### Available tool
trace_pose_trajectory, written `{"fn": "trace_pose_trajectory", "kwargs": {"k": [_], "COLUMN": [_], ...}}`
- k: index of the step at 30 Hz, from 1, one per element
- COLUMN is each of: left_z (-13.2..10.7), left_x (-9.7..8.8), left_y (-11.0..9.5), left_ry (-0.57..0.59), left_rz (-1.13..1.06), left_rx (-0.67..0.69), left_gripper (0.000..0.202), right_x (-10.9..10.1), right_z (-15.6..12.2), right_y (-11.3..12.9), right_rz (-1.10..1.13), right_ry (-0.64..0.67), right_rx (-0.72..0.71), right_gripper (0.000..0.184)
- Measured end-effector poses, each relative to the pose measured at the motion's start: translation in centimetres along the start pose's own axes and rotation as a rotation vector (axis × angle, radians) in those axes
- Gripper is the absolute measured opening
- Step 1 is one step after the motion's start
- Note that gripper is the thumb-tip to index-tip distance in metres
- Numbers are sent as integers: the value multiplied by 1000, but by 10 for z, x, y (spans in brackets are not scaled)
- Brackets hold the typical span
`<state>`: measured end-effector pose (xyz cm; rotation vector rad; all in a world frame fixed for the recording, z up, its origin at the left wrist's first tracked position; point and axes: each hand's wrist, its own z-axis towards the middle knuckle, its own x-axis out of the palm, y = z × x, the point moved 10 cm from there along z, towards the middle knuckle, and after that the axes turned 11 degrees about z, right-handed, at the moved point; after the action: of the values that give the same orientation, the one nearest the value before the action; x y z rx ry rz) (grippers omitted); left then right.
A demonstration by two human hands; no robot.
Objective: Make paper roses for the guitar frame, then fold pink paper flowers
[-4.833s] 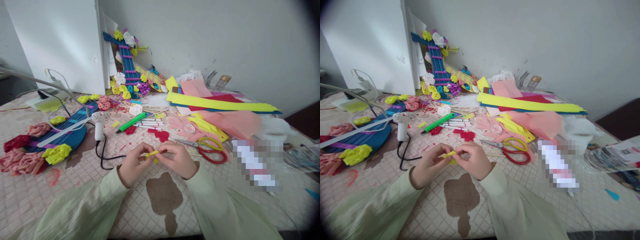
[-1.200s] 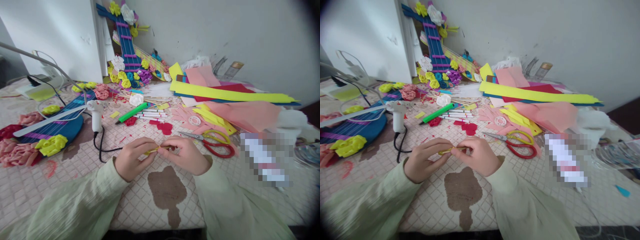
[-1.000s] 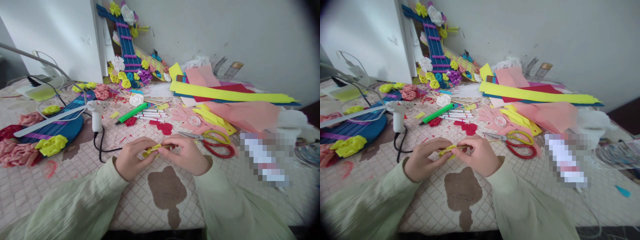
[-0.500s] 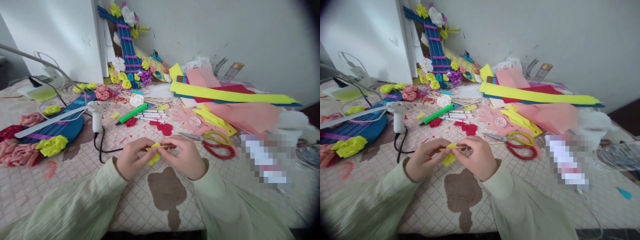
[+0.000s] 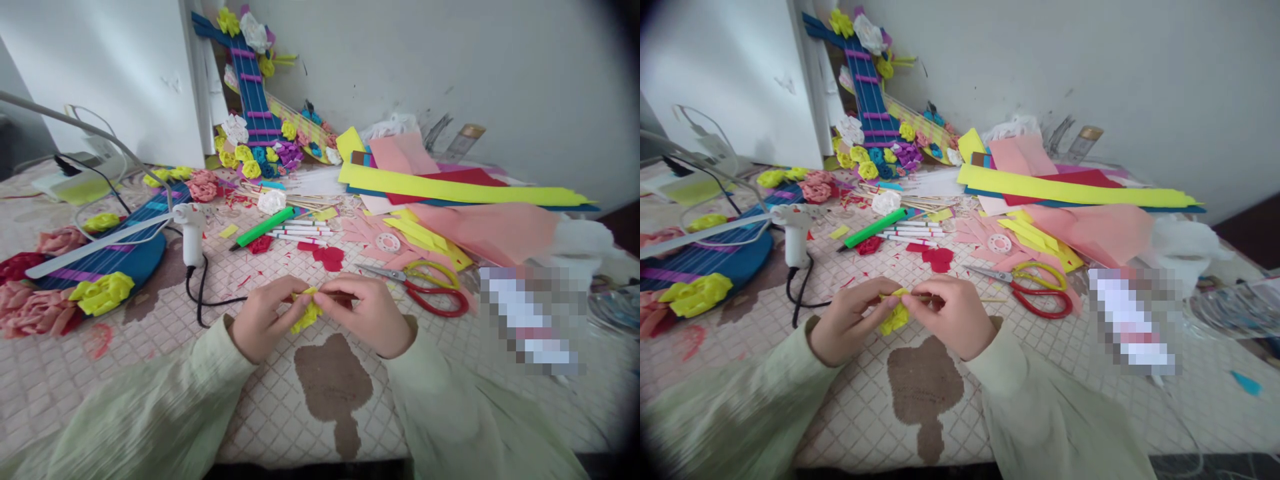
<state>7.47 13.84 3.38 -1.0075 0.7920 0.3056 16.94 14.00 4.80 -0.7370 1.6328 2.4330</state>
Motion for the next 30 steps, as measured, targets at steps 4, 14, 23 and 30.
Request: {"fn": "trace_pose_trajectory", "kwargs": {"k": [4, 14, 23, 30], "left_z": [-1, -7, -5, -5], "left_x": [0, 23, 22, 20], "left_y": [1, 27, 21, 19], "left_ry": [1, 117, 99, 89], "left_rz": [-23, -527, -552, -504], "left_rx": [-10, -392, -309, -286], "left_gripper": [21, 23, 18, 18], "right_x": [0, -10, -9, -8], "right_z": [-1, -4, -4, -5], "right_y": [-1, -5, 0, -7], "right_rz": [4, 11, 1, 73], "right_ry": [-13, -138, -159, -167], "right_rx": [-7, 17, -15, 27], "right_gripper": [14, 11, 7, 8]}}
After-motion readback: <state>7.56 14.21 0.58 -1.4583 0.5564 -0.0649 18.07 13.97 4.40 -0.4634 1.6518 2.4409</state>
